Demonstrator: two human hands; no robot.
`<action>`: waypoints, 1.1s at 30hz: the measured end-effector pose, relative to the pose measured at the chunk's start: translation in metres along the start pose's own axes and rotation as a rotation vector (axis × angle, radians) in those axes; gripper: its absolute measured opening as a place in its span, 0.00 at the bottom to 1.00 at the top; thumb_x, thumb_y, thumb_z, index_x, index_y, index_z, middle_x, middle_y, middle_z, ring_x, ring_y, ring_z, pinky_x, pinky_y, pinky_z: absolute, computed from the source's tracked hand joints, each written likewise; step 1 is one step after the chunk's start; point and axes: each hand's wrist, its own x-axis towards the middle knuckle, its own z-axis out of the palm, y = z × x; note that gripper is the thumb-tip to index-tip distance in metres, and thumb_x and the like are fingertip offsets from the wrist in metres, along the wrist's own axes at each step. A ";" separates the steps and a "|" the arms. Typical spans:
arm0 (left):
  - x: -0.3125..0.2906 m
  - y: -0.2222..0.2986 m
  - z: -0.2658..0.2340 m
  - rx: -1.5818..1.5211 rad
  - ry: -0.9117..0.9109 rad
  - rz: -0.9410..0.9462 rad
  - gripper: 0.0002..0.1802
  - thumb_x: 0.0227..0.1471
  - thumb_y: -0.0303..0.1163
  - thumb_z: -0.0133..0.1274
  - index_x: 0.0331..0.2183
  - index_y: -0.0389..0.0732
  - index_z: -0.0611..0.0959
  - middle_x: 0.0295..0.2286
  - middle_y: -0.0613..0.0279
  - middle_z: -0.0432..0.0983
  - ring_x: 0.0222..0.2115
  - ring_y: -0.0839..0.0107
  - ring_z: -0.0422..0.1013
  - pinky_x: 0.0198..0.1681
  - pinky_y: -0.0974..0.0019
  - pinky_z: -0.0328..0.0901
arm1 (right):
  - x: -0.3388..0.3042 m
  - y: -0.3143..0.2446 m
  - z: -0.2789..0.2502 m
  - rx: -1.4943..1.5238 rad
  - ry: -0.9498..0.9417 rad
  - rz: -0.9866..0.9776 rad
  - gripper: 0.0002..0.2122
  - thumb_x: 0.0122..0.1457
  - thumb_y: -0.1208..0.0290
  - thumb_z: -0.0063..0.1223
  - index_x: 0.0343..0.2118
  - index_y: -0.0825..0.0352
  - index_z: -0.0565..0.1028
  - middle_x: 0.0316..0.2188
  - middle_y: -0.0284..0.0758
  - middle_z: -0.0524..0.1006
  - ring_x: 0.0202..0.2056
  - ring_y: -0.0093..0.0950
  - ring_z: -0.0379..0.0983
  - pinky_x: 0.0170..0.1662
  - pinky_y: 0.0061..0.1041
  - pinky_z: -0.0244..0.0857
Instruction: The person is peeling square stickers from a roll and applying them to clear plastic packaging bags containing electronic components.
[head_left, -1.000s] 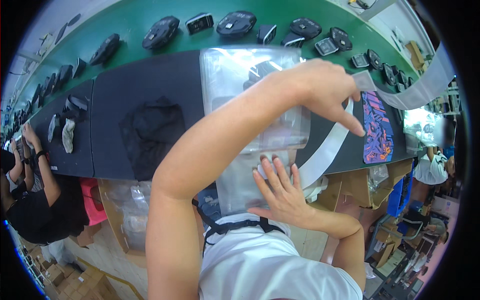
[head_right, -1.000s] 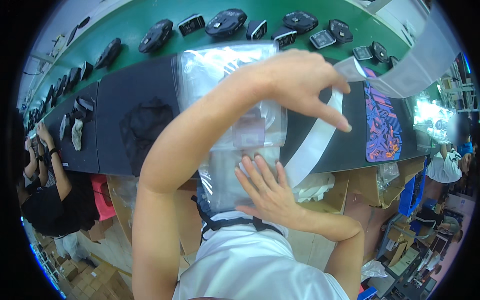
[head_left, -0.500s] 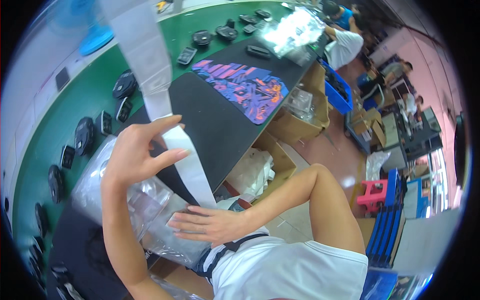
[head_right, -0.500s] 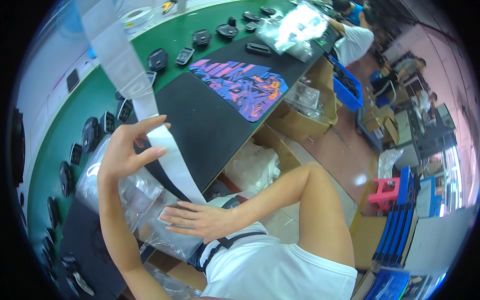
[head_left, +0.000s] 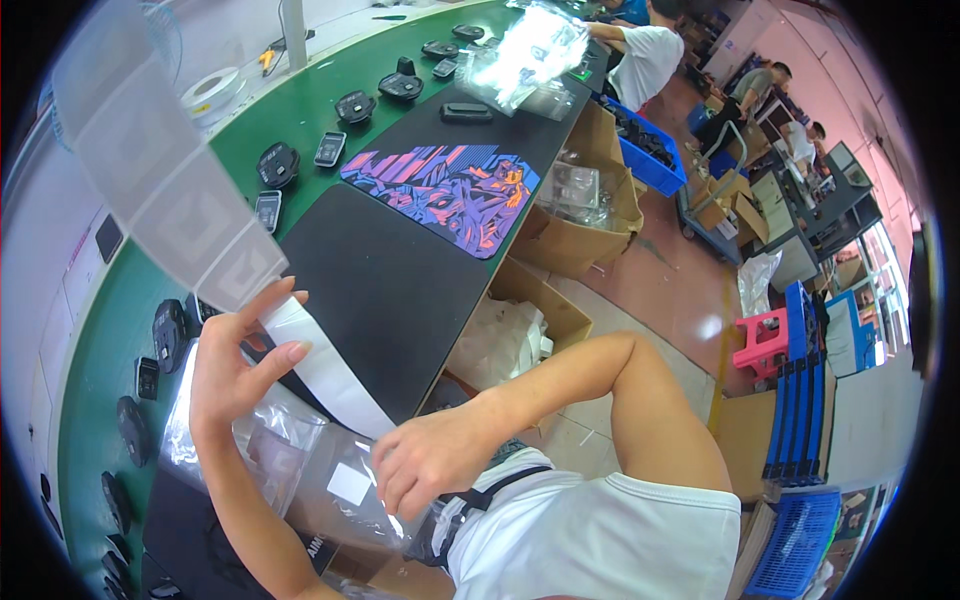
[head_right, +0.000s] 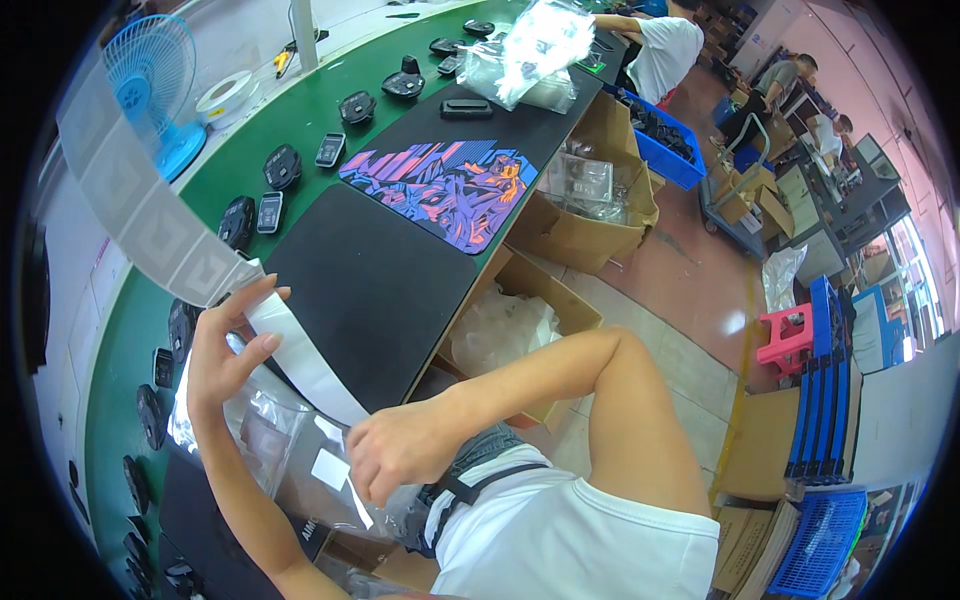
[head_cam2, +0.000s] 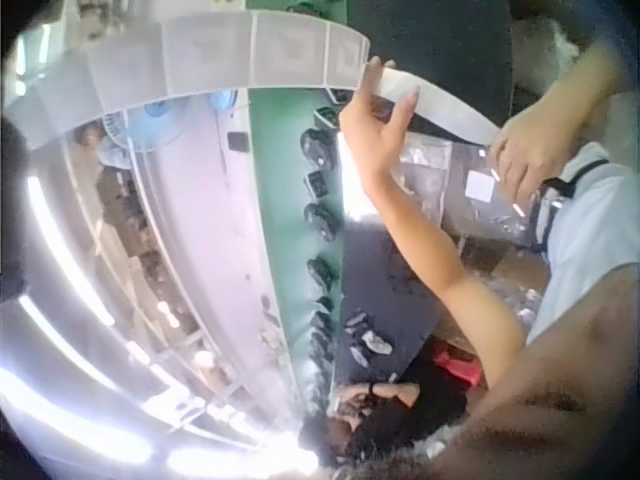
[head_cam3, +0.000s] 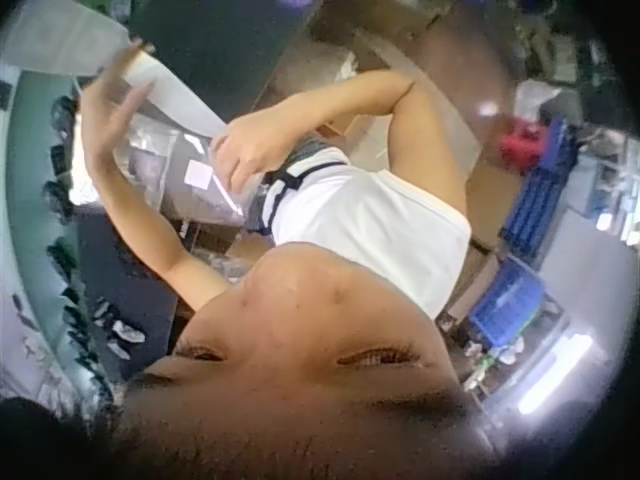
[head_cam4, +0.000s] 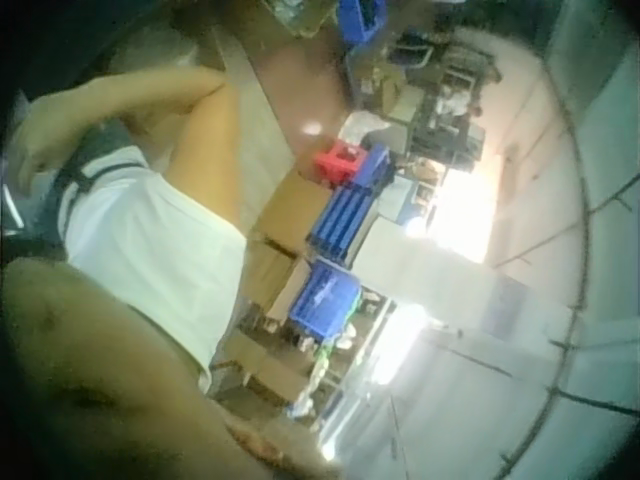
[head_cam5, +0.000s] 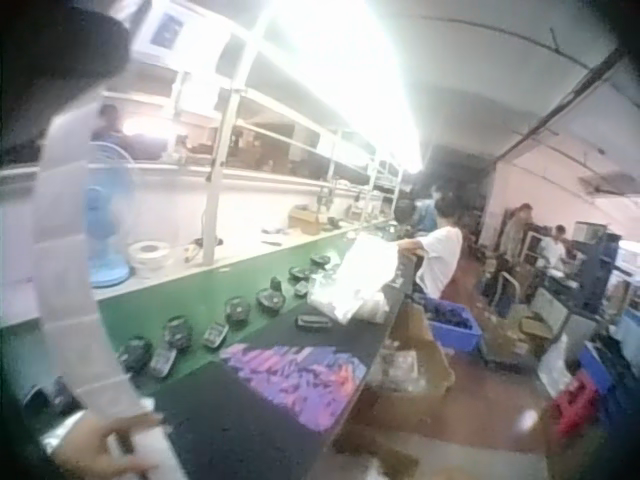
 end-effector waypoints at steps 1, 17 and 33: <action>-0.002 -0.003 0.000 0.006 -0.007 0.009 0.36 0.43 0.37 0.68 0.54 0.34 0.79 0.43 0.55 0.83 0.36 0.69 0.80 0.37 0.69 0.69 | 0.004 0.003 0.002 -0.027 0.077 -0.025 0.06 0.54 0.73 0.58 0.35 0.62 0.79 0.51 0.36 0.75 0.56 0.39 0.69 0.57 0.42 0.60; -0.021 -0.024 -0.016 -0.152 0.350 0.105 0.31 0.67 0.47 0.45 0.60 0.33 0.72 0.51 0.54 0.77 0.45 0.75 0.70 0.47 0.73 0.63 | 0.065 0.041 0.022 -0.116 0.775 0.186 0.15 0.40 0.69 0.75 0.28 0.61 0.77 0.61 0.42 0.64 0.64 0.46 0.59 0.61 0.46 0.57; -0.038 0.107 0.007 -0.311 -0.114 -0.032 0.45 0.53 0.51 0.62 0.61 0.30 0.68 0.56 0.44 0.70 0.49 0.62 0.73 0.51 0.62 0.66 | 0.060 0.055 0.027 0.137 0.732 0.697 0.36 0.43 0.55 0.75 0.54 0.68 0.73 0.32 0.37 0.79 0.43 0.38 0.75 0.49 0.36 0.65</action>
